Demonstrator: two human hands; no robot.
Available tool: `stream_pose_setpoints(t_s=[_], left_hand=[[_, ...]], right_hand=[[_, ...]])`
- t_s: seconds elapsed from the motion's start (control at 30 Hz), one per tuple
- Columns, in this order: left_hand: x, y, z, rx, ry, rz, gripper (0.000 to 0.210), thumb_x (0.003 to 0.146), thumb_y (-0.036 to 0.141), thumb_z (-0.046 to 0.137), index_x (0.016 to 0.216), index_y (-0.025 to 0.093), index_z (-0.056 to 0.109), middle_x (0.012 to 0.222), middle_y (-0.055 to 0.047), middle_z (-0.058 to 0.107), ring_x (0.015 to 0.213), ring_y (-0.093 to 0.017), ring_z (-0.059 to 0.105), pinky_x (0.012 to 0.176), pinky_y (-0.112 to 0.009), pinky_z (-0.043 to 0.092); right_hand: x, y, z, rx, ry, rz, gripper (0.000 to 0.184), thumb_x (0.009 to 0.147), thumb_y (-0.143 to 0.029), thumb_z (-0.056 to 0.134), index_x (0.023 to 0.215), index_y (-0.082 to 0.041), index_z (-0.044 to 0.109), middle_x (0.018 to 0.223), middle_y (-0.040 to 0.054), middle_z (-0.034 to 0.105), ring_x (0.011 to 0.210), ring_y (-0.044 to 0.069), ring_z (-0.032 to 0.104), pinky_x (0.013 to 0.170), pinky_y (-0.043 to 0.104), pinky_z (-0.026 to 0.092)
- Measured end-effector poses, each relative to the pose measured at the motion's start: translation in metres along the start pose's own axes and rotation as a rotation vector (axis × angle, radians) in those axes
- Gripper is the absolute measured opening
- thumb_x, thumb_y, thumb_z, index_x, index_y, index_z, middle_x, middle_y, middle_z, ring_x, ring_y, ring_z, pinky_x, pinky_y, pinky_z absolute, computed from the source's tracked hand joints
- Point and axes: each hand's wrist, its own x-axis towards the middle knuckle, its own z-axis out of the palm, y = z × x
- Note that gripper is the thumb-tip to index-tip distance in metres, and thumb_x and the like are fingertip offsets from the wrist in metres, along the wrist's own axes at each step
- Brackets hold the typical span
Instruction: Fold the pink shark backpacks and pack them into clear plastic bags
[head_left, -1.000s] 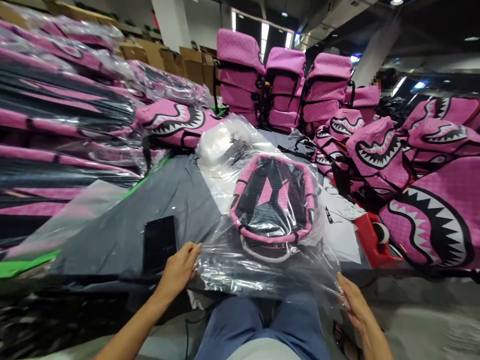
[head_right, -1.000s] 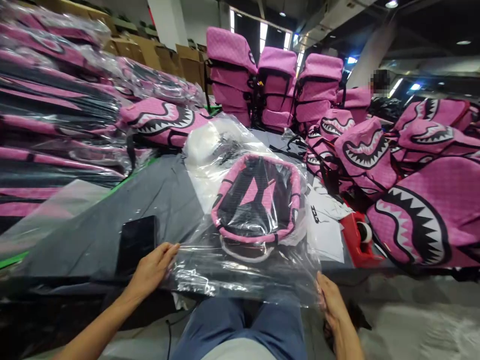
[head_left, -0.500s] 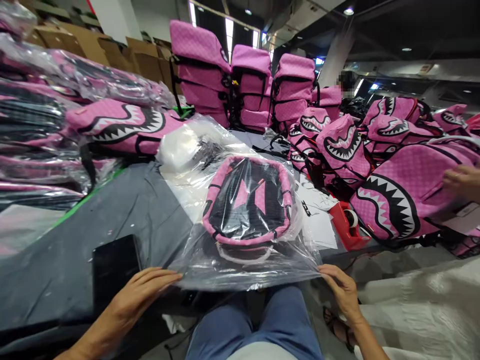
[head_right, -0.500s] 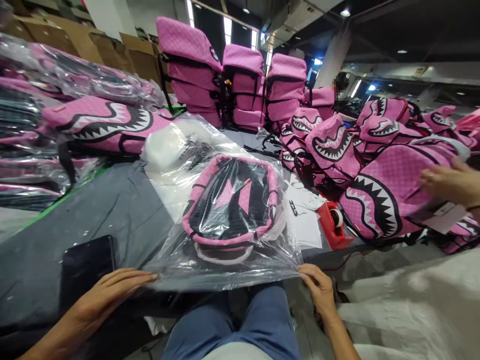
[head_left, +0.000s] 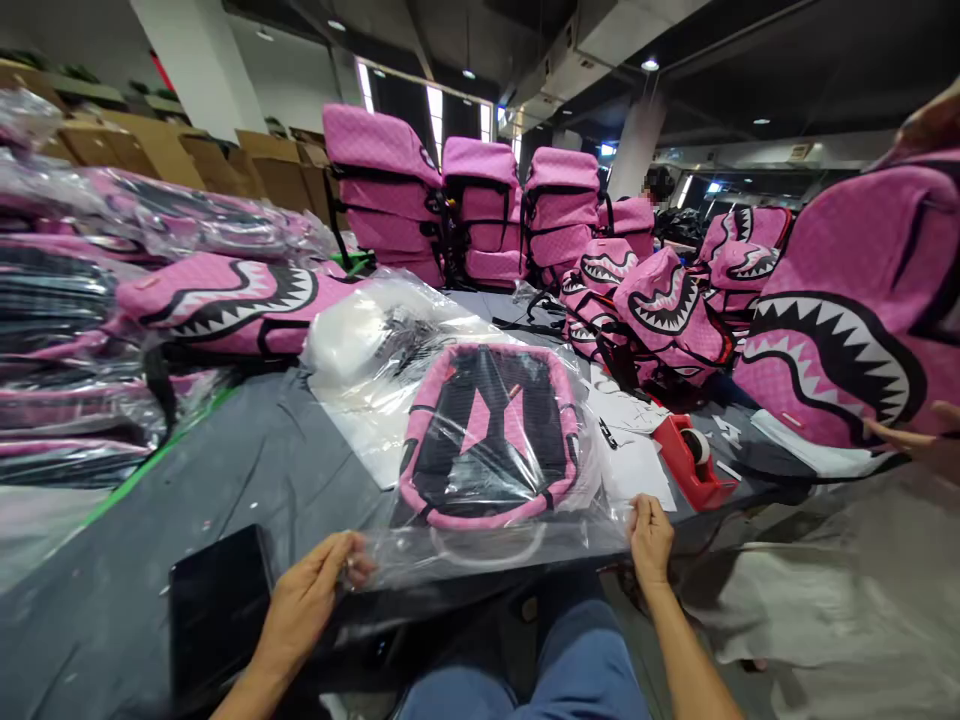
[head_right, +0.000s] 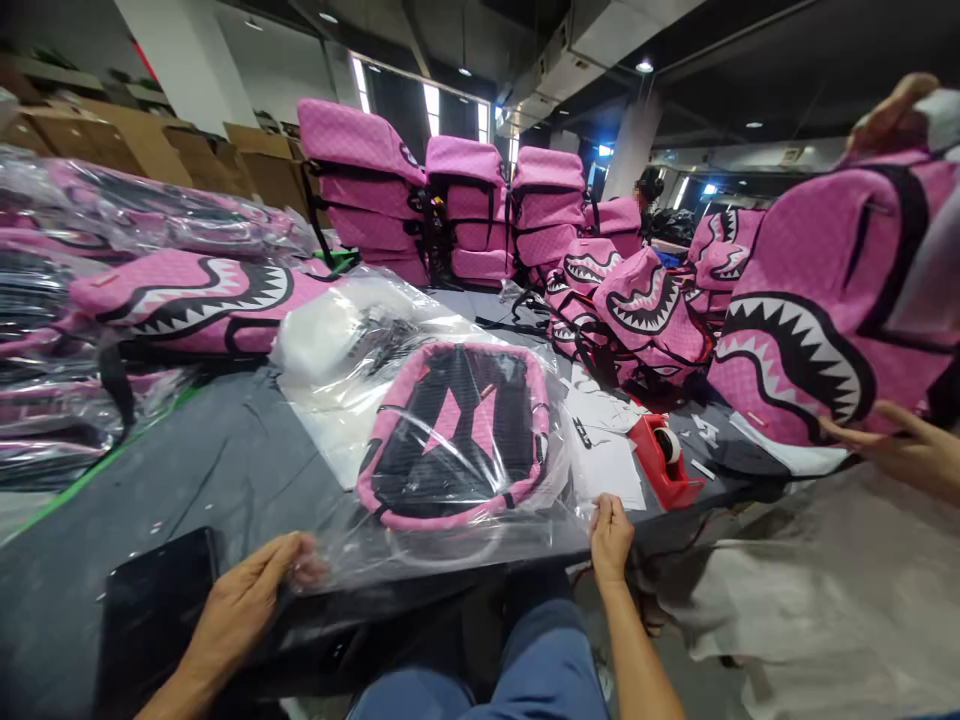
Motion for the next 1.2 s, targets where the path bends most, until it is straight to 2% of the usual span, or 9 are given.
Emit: stream_pose_setpoints(t_s=[0.13, 0.23, 0.3, 0.43, 0.6, 0.73, 1.03, 1.13, 1.2], left_hand=[[-0.004, 0.031, 0.022, 0.251, 0.251, 0.428, 0.044, 0.098, 0.055, 0.044, 0.113, 0.022, 0.069, 0.103, -0.01, 0.078, 0.095, -0.029, 0.07, 0.094, -0.044, 0.047], [-0.014, 0.066, 0.042, 0.325, 0.133, 0.831, 0.036, 0.098, 0.049, 0.055, 0.12, 0.023, 0.066, 0.108, -0.009, 0.076, 0.106, -0.028, 0.065, 0.107, -0.047, 0.035], [-0.016, 0.083, 0.052, 0.317, 0.018, 0.929, 0.032, 0.095, 0.05, 0.062, 0.111, 0.023, 0.067, 0.102, -0.006, 0.074, 0.104, -0.027, 0.063, 0.108, -0.047, 0.032], [-0.012, 0.094, 0.056, 0.275, -0.139, 0.882, 0.036, 0.086, 0.058, 0.071, 0.097, 0.024, 0.066, 0.108, -0.006, 0.069, 0.107, -0.028, 0.058, 0.1, -0.045, 0.038], [-0.023, 0.102, 0.049, 0.267, -0.149, 0.988, 0.043, 0.084, 0.044, 0.078, 0.121, 0.027, 0.064, 0.14, -0.01, 0.058, 0.124, -0.03, 0.05, 0.108, -0.045, 0.036], [-0.025, 0.105, 0.053, 0.226, -0.222, 1.022, 0.004, 0.092, 0.028, 0.067, 0.089, 0.026, 0.065, 0.133, -0.004, 0.065, 0.127, -0.027, 0.05, 0.109, -0.044, 0.033], [0.036, 0.111, 0.074, 0.035, -0.652, 0.49, 0.04, 0.093, 0.048, 0.045, 0.066, 0.022, 0.057, 0.076, -0.002, 0.061, 0.07, -0.018, 0.057, 0.071, -0.032, 0.042], [0.04, 0.115, 0.075, -0.019, -0.703, 0.437, 0.041, 0.09, 0.053, 0.046, 0.065, 0.023, 0.056, 0.075, -0.001, 0.061, 0.072, -0.019, 0.057, 0.072, -0.032, 0.042], [0.038, 0.115, 0.073, -0.048, -0.712, 0.419, 0.041, 0.089, 0.055, 0.047, 0.067, 0.023, 0.059, 0.081, -0.003, 0.065, 0.077, -0.021, 0.06, 0.075, -0.033, 0.044]], right_hand=[[-0.003, -0.003, -0.005, 0.036, -0.018, 0.045, 0.065, 0.078, -0.087, 0.051, 0.075, -0.023, 0.055, 0.05, -0.008, 0.041, 0.042, 0.011, 0.04, 0.041, 0.024, 0.033], [-0.004, -0.009, -0.006, 0.051, -0.036, 0.059, 0.064, 0.077, -0.087, 0.053, 0.075, -0.023, 0.054, 0.051, -0.0082, 0.04, 0.042, 0.011, 0.039, 0.04, 0.023, 0.032], [-0.003, -0.011, -0.006, 0.056, -0.044, 0.066, 0.064, 0.076, -0.087, 0.054, 0.074, -0.023, 0.054, 0.051, -0.0082, 0.04, 0.043, 0.011, 0.039, 0.04, 0.023, 0.033], [0.0, -0.009, -0.006, 0.063, -0.071, 0.046, 0.064, 0.077, -0.086, 0.055, 0.074, -0.022, 0.056, 0.052, -0.0082, 0.039, 0.044, 0.011, 0.04, 0.04, 0.023, 0.035], [0.0, -0.009, -0.006, 0.1, -0.091, 0.086, 0.066, 0.075, -0.088, 0.056, 0.076, -0.022, 0.057, 0.052, -0.0085, 0.041, 0.041, 0.01, 0.039, 0.038, 0.023, 0.034], [0.0, -0.01, -0.005, 0.137, -0.101, 0.048, 0.064, 0.076, -0.086, 0.057, 0.075, -0.022, 0.057, 0.049, -0.0094, 0.039, 0.039, 0.01, 0.039, 0.038, 0.023, 0.032], [0.008, 0.0, -0.021, 0.311, -0.252, 0.17, 0.061, 0.073, -0.078, 0.07, 0.094, -0.02, 0.066, 0.057, -0.0066, 0.051, 0.042, 0.011, 0.046, 0.04, 0.023, 0.037], [0.01, 0.003, -0.042, 0.381, -0.457, 0.185, 0.073, 0.059, -0.068, 0.087, 0.111, -0.022, 0.066, 0.079, 0.0013, 0.068, 0.068, 0.018, 0.065, 0.061, 0.027, 0.053], [0.009, 0.005, -0.051, 0.363, -0.529, 0.167, 0.071, 0.051, -0.062, 0.093, 0.104, -0.021, 0.068, 0.088, 0.0048, 0.071, 0.082, 0.021, 0.068, 0.075, 0.031, 0.055]])
